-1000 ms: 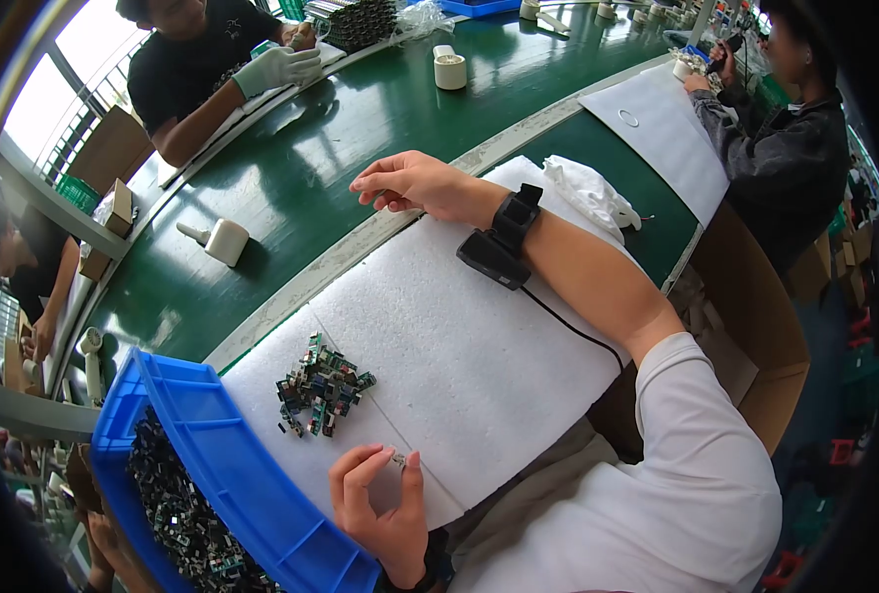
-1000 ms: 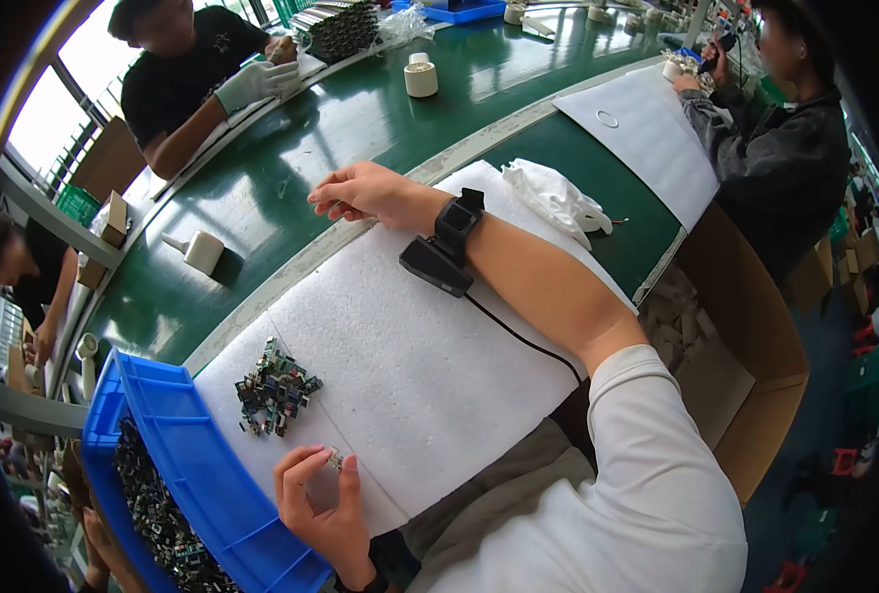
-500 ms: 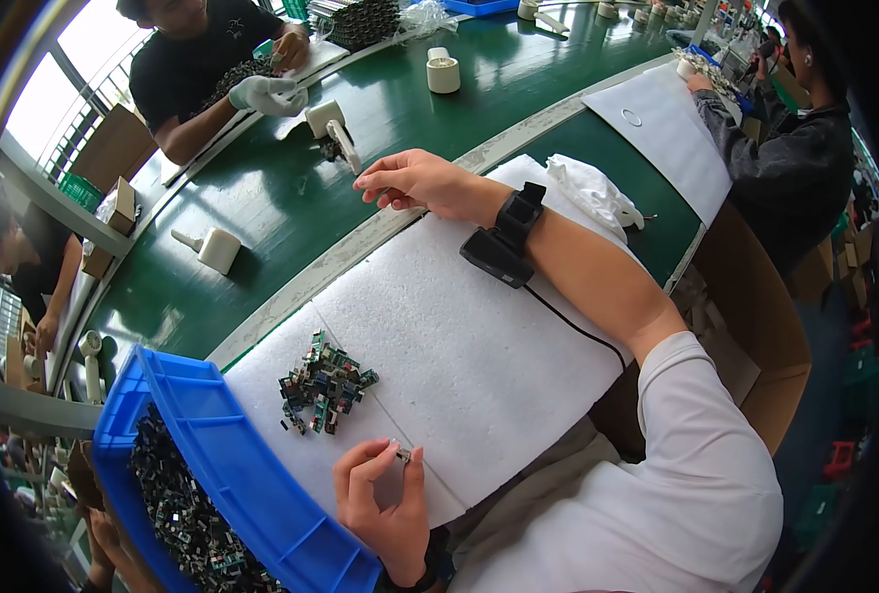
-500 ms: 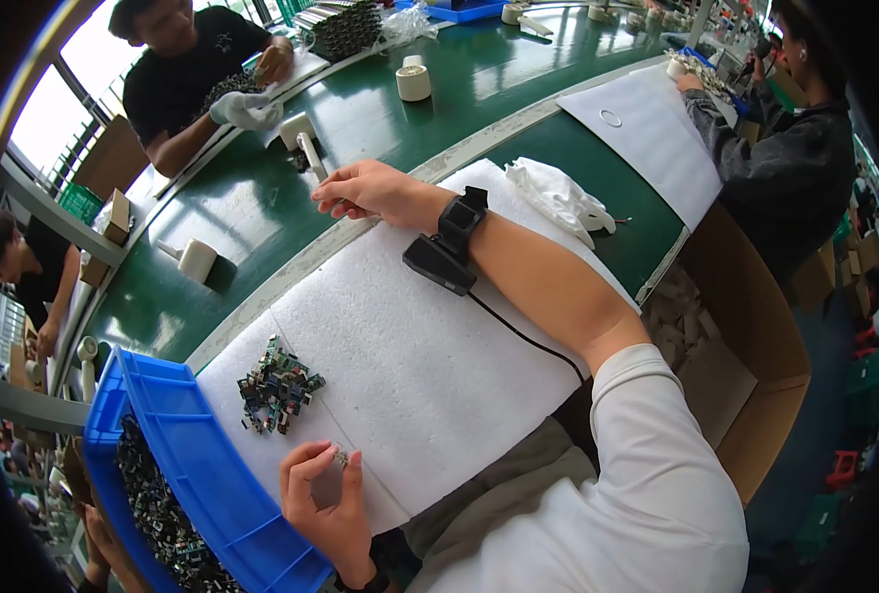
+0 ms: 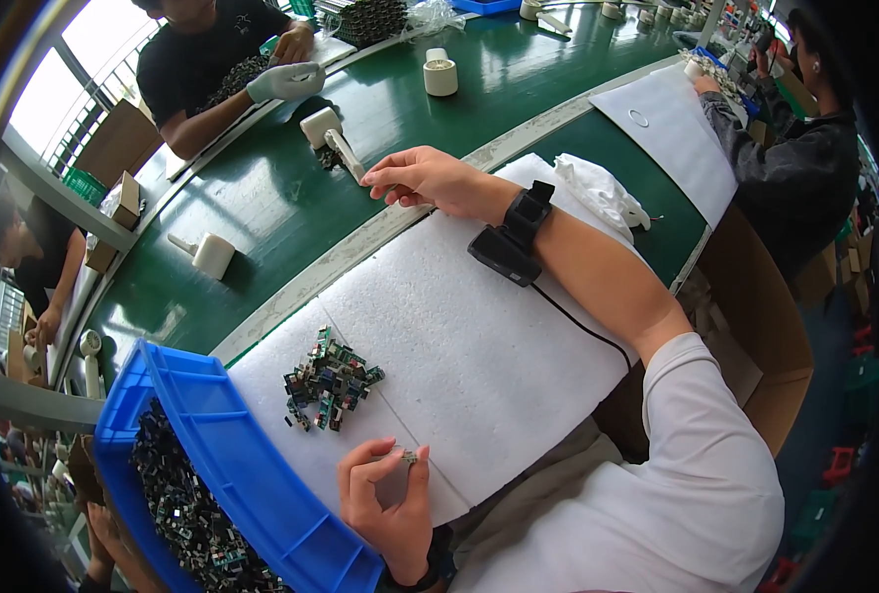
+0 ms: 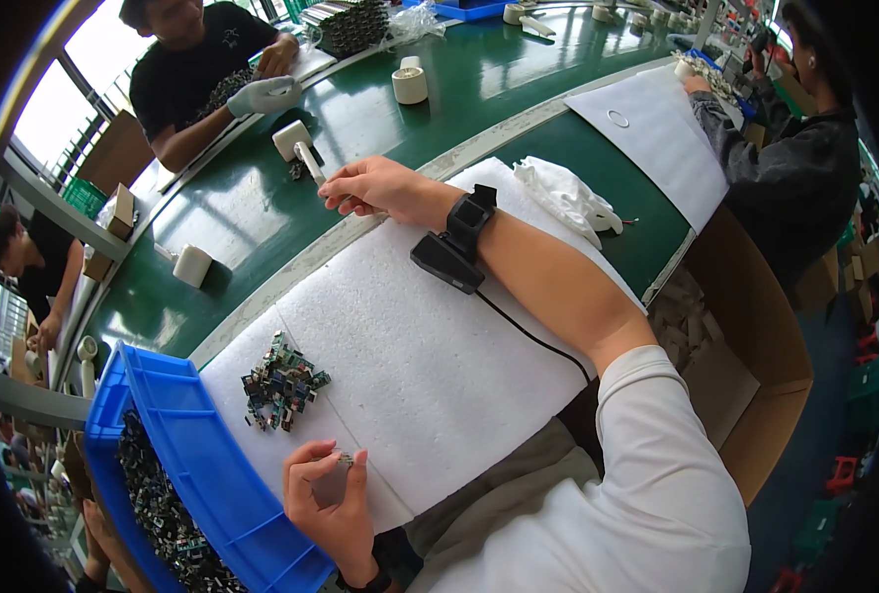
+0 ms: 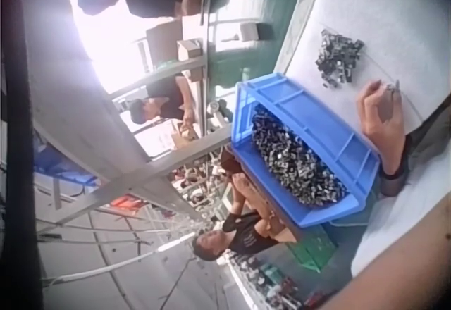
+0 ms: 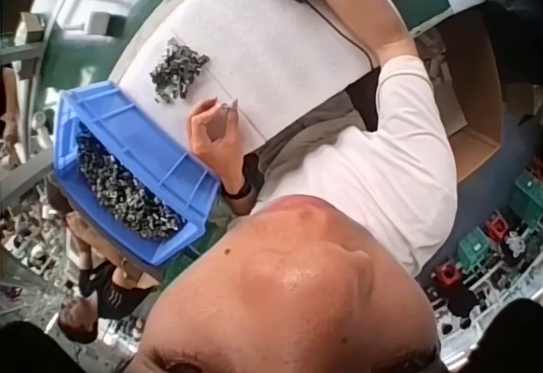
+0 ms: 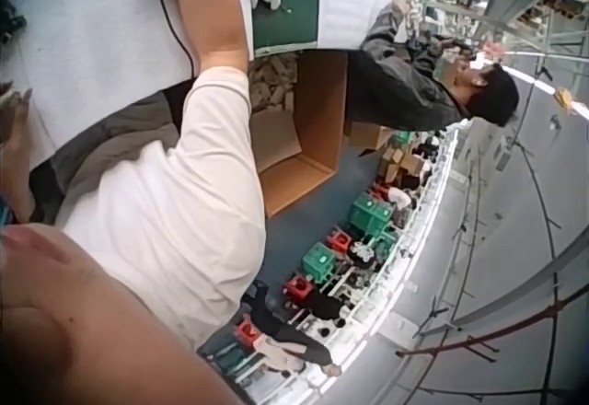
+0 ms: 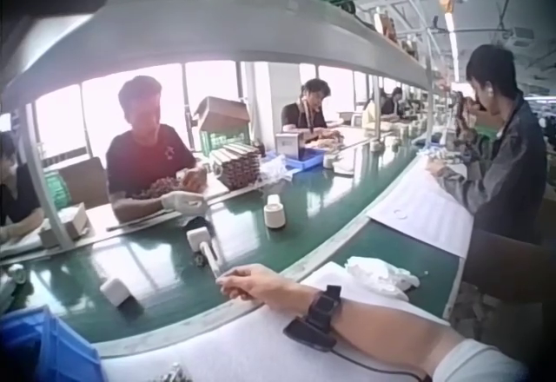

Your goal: Assembling small electronic components into a circular plastic housing on a factory production line.

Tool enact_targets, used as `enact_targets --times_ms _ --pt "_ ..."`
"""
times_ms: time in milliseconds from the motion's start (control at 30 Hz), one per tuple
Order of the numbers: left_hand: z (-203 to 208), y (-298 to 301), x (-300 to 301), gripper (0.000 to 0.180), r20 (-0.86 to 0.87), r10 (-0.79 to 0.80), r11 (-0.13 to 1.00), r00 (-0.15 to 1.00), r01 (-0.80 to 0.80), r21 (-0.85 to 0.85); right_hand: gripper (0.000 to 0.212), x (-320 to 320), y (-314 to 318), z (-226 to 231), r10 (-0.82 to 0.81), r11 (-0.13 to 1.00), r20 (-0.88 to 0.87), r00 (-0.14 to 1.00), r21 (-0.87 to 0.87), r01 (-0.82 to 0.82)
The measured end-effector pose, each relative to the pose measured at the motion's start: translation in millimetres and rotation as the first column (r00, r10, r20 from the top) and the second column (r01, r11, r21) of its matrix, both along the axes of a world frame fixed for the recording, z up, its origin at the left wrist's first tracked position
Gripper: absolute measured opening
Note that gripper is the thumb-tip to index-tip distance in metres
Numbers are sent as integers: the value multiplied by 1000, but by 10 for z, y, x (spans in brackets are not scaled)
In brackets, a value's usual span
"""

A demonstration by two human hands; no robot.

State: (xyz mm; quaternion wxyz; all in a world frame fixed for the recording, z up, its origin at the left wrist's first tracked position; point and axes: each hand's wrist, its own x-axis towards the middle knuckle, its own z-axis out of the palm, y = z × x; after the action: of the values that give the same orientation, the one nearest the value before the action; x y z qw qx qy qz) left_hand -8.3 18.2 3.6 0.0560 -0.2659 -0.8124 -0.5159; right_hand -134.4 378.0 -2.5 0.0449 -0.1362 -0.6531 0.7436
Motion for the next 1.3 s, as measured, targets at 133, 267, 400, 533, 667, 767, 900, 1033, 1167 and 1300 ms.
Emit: enact_targets --times_ms 133,267,400,533,667,767,900,1033,1167,1300 --pt "14 -17 16 31 10 10 1000 1000 -10 -4 25 19 -31 49 -35 999 14 999 21 35" --pt "12 -13 -30 31 17 16 1000 1000 -17 20 31 -113 156 100 -143 966 64 988 225 126" --pt "-1 -6 -51 32 26 15 998 1000 -17 64 59 -474 924 -21 -490 604 -77 868 688 402" --pt "-32 -26 -105 33 67 29 993 997 -36 111 82 -748 1330 -27 -672 237 -237 702 829 507" --pt "-34 12 -88 34 61 -2 995 998 -4 101 90 -889 1868 -194 -595 249 -219 774 865 436" --pt "-60 -16 -106 36 64 -23 994 998 17 104 95 -977 1963 -317 -470 392 -191 862 830 398" --pt "-69 -58 -74 37 112 -12 990 994 -4 141 83 -809 1640 -5 -481 547 -131 867 728 414" --pt "-3 -95 -40 35 181 23 980 983 -58 190 53 -132 872 717 -278 937 -68 958 200 286" --pt "-51 -131 -12 35 329 -42 962 943 -51 268 52 466 444 893 -95 974 23 995 -206 98" --pt "-97 -89 -56 33 261 -98 940 960 3 342 55 1041 -162 794 -41 940 156 987 -328 91"
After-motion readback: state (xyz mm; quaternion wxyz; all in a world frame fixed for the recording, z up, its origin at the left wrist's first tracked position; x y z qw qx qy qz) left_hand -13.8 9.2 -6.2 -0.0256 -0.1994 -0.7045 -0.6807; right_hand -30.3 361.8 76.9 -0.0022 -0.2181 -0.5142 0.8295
